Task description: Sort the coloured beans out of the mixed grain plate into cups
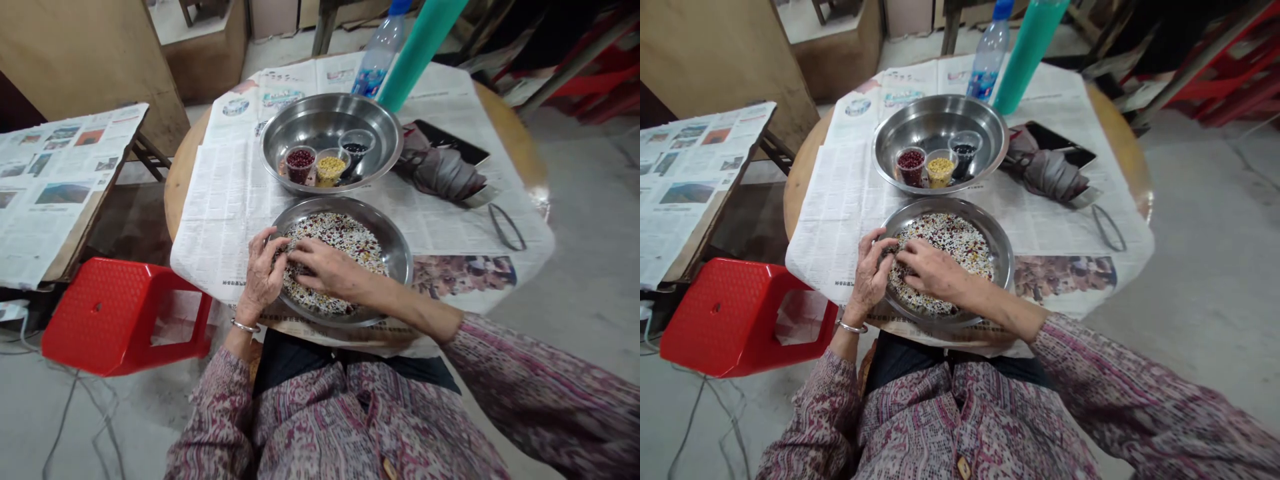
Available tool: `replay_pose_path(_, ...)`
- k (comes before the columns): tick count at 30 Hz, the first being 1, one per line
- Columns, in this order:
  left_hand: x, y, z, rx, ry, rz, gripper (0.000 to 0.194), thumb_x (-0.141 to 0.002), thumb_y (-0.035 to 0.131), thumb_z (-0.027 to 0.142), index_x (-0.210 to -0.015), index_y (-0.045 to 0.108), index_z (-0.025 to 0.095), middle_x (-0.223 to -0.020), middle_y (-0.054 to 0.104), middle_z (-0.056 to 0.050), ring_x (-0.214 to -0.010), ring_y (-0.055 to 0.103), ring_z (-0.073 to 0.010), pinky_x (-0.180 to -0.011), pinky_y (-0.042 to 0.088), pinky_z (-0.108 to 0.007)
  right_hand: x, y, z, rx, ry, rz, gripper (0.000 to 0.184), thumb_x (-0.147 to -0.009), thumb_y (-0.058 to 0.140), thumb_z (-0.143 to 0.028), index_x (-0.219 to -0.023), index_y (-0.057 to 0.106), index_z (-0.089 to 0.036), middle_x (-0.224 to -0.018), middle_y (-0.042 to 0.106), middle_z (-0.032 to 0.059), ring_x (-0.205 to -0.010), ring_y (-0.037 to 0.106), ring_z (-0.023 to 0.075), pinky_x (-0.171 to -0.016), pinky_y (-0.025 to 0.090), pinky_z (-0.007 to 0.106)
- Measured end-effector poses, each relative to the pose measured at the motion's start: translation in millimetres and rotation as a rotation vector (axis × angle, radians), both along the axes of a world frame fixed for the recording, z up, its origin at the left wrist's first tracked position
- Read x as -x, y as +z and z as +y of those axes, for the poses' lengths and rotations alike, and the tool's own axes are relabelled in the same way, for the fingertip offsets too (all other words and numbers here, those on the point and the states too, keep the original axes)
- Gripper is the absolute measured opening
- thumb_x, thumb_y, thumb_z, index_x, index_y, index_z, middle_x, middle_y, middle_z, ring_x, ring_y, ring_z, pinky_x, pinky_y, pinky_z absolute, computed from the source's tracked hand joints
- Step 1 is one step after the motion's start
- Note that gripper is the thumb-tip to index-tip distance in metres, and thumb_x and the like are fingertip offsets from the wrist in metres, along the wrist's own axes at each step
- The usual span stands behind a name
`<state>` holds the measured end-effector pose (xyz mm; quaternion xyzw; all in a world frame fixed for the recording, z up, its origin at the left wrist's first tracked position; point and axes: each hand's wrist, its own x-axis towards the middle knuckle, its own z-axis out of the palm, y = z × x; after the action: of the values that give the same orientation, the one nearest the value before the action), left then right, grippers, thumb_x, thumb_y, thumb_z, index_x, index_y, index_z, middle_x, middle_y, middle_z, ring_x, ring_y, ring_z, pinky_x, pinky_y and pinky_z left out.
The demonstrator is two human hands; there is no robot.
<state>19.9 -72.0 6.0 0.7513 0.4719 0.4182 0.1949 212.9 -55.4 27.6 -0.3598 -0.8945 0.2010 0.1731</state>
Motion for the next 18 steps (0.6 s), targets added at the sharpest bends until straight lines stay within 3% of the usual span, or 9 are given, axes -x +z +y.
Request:
replay_pose_path(2, 0, 0.2, 0, -0.002, 0.002, 0.004, 0.026, -0.099, 0.050, 0.015, -0.121, 0.061, 0.024, -0.143, 0.051, -0.008, -0.139, 0.046, -0.0239, -0.121, 0.039, -0.047, 1, 0.0, -7, 0.028, 0.115, -0.011, 0.020, -0.085, 0.056, -0.010, -0.100, 0.066, -0.018, -0.103, 0.064, 0.0101, -0.096, 0.060, 0.0223, -0.083, 0.052, 0.036)
replay_pose_path(4, 0, 0.4, 0, -0.003, 0.000, 0.003, 0.026, -0.099, 0.050, 0.014, -0.120, 0.061, 0.024, -0.143, 0.051, -0.008, -0.139, 0.046, -0.0238, -0.121, 0.039, -0.047, -11, -0.1, -10, 0.036, 0.133, -0.061, 0.022, -0.084, 0.051, -0.005, -0.091, 0.066, -0.019, -0.093, 0.063, 0.0074, -0.082, 0.059, 0.0183, -0.073, 0.048, 0.031)
replay_pose_path(7, -1, -0.1, -1, -0.006, -0.004, -0.006, 0.026, -0.099, 0.050, 0.013, -0.119, 0.061, 0.024, -0.142, 0.051, -0.008, -0.139, 0.046, -0.0236, -0.122, 0.038, -0.047, -41, -0.4, -2, -0.002, -0.004, -0.142, 0.025, -0.085, 0.048, -0.004, -0.085, 0.067, -0.020, -0.086, 0.064, 0.0067, -0.075, 0.058, 0.0179, -0.068, 0.046, 0.031)
replay_pose_path(10, -1, -1.3, 0, -0.007, -0.008, -0.015, 0.027, -0.098, 0.051, 0.012, -0.119, 0.061, 0.025, -0.142, 0.051, -0.008, -0.139, 0.046, -0.0237, -0.122, 0.038, -0.048, -59, -2.1, 19, -0.031, -0.171, -0.125, 0.029, -0.087, 0.047, -0.009, -0.094, 0.073, -0.020, -0.094, 0.069, 0.0089, -0.085, 0.064, 0.0215, -0.078, 0.051, 0.035)
replay_pose_path(14, -1, -2.6, 1, -0.012, -0.010, -0.020, 0.026, -0.098, 0.051, 0.013, -0.119, 0.061, 0.025, -0.142, 0.051, -0.008, -0.139, 0.046, -0.0238, -0.122, 0.038, -0.048, -41, -5.5, 43, -0.078, -0.341, -0.087, 0.037, -0.092, 0.045, -0.015, -0.115, 0.074, -0.017, -0.110, 0.071, 0.0141, -0.102, 0.065, 0.0279, -0.094, 0.052, 0.045)
replay_pose_path(16, -1, -2.3, 1, -0.012, -0.009, -0.020, 0.025, -0.099, 0.051, 0.014, -0.119, 0.061, 0.025, -0.142, 0.051, -0.008, -0.139, 0.046, -0.0237, -0.122, 0.038, -0.048, -21, -5.4, 44, -0.105, -0.318, -0.069, 0.037, -0.095, 0.047, -0.022, -0.123, 0.071, -0.016, -0.119, 0.069, 0.0162, -0.112, 0.061, 0.0305, -0.101, 0.050, 0.049)
replay_pose_path(18, -1, -1.1, 0, -0.005, -0.003, -0.021, 0.023, -0.100, 0.050, 0.016, -0.118, 0.061, 0.024, -0.142, 0.051, -0.008, -0.138, 0.047, -0.0237, -0.121, 0.038, -0.049, -3, -3.6, 37, -0.117, -0.199, -0.049, 0.038, -0.097, 0.050, -0.029, -0.130, 0.067, -0.017, -0.124, 0.066, 0.0157, -0.117, 0.058, 0.0302, -0.103, 0.049, 0.048)
